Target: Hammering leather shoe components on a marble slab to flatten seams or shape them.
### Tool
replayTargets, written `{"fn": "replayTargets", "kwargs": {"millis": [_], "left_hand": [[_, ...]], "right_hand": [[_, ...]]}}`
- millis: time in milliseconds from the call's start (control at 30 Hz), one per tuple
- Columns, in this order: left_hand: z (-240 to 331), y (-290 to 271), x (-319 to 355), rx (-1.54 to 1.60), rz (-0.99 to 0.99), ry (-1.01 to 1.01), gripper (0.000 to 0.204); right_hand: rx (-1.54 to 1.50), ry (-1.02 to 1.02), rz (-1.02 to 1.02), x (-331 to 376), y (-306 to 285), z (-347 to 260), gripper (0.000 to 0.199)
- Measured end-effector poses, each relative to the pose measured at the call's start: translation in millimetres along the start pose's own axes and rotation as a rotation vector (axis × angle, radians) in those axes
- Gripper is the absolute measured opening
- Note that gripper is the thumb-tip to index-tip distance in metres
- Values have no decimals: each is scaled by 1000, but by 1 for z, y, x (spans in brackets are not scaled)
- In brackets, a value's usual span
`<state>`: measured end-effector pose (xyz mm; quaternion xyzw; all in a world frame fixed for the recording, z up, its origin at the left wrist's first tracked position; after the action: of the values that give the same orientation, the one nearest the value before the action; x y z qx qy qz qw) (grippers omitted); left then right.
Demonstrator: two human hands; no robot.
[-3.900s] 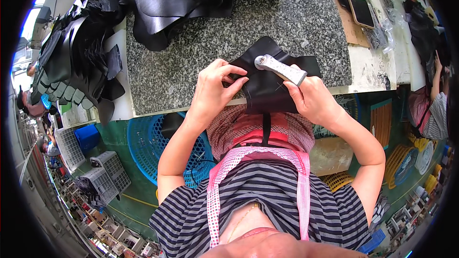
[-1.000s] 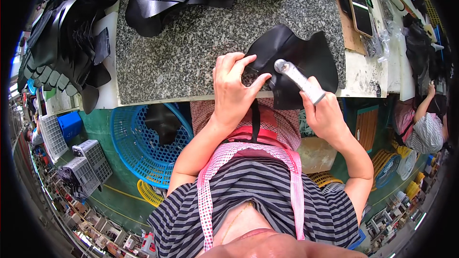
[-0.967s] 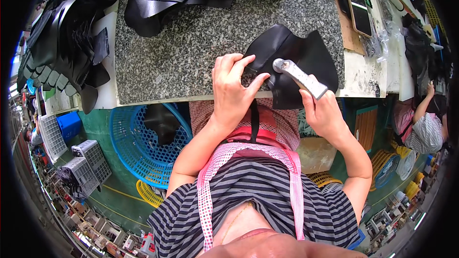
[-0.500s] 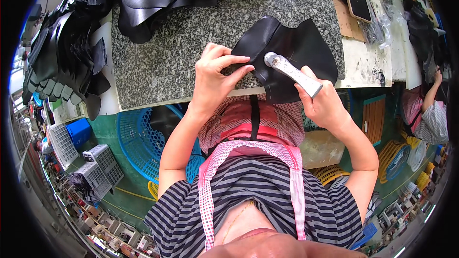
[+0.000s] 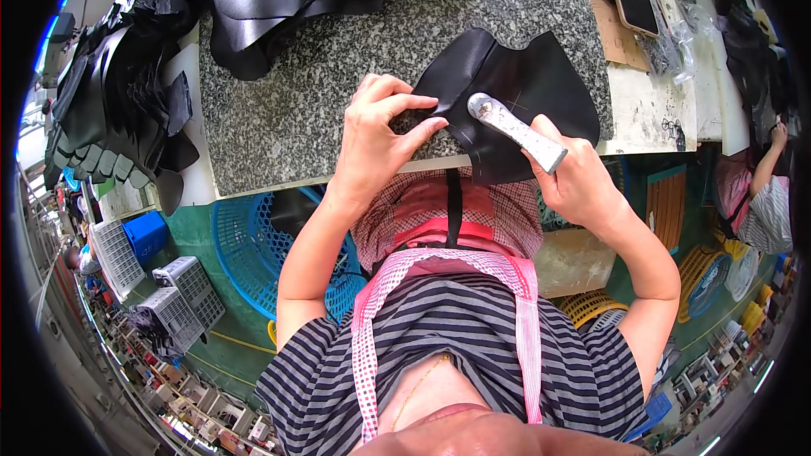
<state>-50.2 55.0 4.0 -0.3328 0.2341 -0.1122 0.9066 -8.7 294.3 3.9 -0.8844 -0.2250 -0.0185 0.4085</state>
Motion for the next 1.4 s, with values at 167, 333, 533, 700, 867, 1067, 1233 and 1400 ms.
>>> {"fn": "replayTargets", "kwargs": {"millis": [167, 333, 533, 700, 867, 1067, 1233, 1400], "left_hand": [[-3, 1, -3, 46, 0, 30, 30], [-2, 9, 2, 52, -32, 32, 26], [4, 10, 7, 2, 20, -27, 21], [9, 11, 6, -3, 21, 7, 30], [6, 11, 3, -24, -1, 17, 40], [4, 10, 3, -98, -48, -14, 44], [5, 9, 3, -143, -35, 11, 44], [4, 8, 3, -171, -41, 38, 44]], "right_hand": [[28, -8, -17, -1, -2, -3, 23], [14, 4, -12, -1, -2, -3, 22], [18, -15, -8, -1, 0, 0, 23], [17, -27, 4, 0, 1, 2, 24], [16, -26, -10, -1, 0, -1, 22], [20, -24, -64, -9, -19, -15, 16], [-50, -54, 131, -14, -33, -31, 19], [49, -42, 0, -20, -12, -32, 18]]}}
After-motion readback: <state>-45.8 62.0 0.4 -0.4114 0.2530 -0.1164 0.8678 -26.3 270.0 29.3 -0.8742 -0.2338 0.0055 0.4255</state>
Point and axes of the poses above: each hand's wrist, its own x-axis away from the middle knuckle, its own y-axis out of the palm, z = x × y, the point moved 6 cm from there along -x, towards the middle knuckle, and after that the axes turned 9 degrees about y, right-handed, at the moved point
